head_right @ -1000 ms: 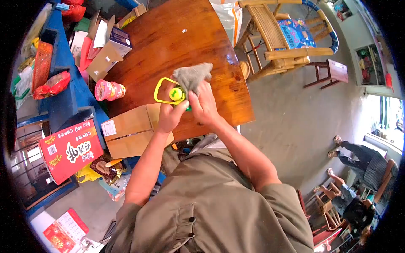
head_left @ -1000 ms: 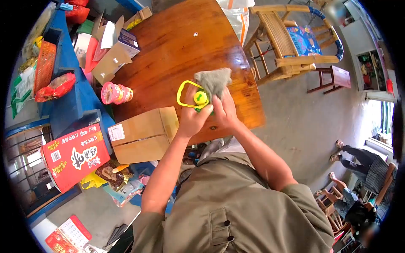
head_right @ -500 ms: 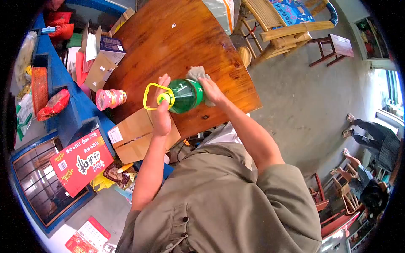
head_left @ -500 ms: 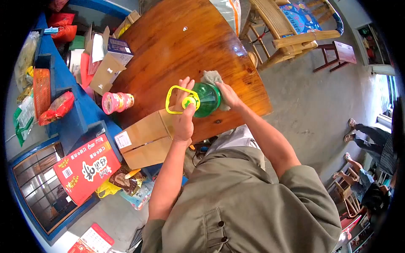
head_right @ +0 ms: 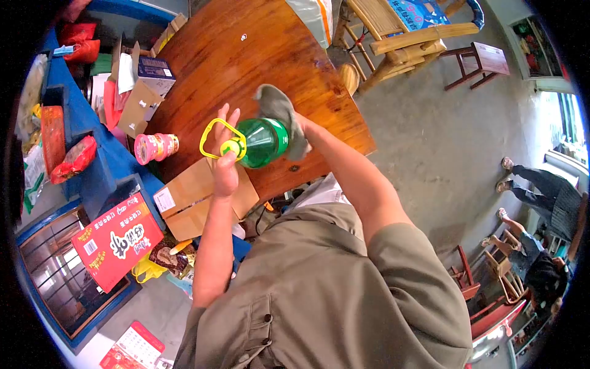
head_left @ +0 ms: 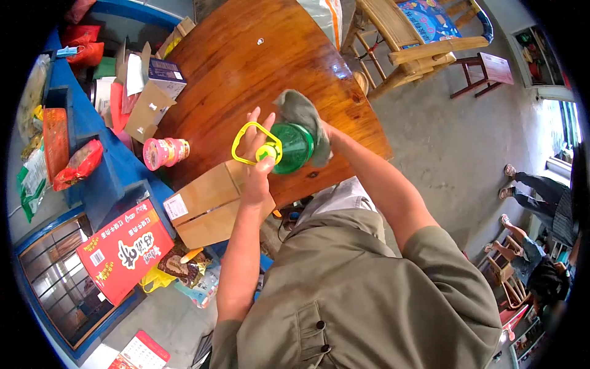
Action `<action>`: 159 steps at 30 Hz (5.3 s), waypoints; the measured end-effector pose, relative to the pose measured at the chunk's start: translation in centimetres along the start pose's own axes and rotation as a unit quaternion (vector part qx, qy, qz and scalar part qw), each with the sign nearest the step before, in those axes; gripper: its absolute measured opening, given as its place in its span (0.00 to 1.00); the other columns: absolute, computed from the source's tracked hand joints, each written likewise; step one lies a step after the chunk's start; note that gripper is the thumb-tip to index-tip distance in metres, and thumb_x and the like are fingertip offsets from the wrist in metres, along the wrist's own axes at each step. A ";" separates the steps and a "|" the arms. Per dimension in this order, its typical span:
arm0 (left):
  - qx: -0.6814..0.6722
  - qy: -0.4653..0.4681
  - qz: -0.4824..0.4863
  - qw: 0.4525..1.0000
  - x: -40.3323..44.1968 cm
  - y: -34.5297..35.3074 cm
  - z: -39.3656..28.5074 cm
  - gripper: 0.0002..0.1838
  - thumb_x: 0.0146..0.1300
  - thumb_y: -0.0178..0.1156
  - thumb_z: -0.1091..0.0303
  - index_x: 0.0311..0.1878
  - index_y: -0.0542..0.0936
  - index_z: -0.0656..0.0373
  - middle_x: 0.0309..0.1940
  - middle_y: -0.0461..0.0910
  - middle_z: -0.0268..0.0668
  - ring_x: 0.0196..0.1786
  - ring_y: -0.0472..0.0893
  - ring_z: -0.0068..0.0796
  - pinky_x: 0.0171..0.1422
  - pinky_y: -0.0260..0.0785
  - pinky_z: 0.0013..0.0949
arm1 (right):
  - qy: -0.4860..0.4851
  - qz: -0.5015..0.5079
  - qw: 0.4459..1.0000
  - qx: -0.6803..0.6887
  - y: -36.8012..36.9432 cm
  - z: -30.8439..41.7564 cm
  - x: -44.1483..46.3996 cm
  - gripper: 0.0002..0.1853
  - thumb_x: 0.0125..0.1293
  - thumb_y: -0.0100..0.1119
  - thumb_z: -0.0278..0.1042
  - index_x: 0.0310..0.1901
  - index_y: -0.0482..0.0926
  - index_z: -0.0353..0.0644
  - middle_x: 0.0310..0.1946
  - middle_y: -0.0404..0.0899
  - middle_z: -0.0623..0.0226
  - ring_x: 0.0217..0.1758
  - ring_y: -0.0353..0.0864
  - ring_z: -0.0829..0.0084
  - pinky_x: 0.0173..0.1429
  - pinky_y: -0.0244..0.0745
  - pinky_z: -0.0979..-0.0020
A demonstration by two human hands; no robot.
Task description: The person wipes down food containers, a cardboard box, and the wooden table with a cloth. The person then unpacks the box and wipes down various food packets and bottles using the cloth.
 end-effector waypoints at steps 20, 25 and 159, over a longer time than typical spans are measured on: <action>-0.033 -0.175 -0.111 0.978 -5.4 0.8 -3.5 0.16 0.67 0.53 0.73 0.57 0.70 0.60 0.32 0.76 0.34 0.28 0.74 0.16 0.31 0.70 0.22 | -0.224 0.056 0.842 -0.488 11.6 5.7 -4.6 0.20 0.56 0.60 0.44 0.46 0.78 0.39 0.43 0.81 0.49 0.43 0.81 0.57 0.48 0.74 0.60; 0.025 -0.053 -0.091 0.994 -4.0 1.7 -2.4 0.15 0.64 0.59 0.69 0.50 0.69 0.64 0.36 0.77 0.37 0.34 0.78 0.21 0.36 0.70 0.24 | -0.262 -0.032 0.819 -0.509 10.5 5.0 -6.8 0.20 0.59 0.58 0.43 0.49 0.75 0.40 0.44 0.80 0.52 0.49 0.79 0.58 0.52 0.72 0.62; 0.443 -0.011 -0.124 0.888 -9.4 2.3 -3.6 0.14 0.53 0.67 0.57 0.35 0.74 0.54 0.15 0.74 0.35 0.17 0.76 0.36 0.20 0.67 0.35 | -0.179 -0.051 0.832 -0.522 1.3 -7.2 -2.9 0.17 0.72 0.35 0.38 0.48 0.72 0.35 0.42 0.80 0.66 0.42 0.81 0.70 0.49 0.75 0.72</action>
Point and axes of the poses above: each hand's wrist, its own x-axis towards the middle knuckle, its own y-axis out of the palm, z = x × y, the point moved 2 cm from there along x, towards the middle knuckle
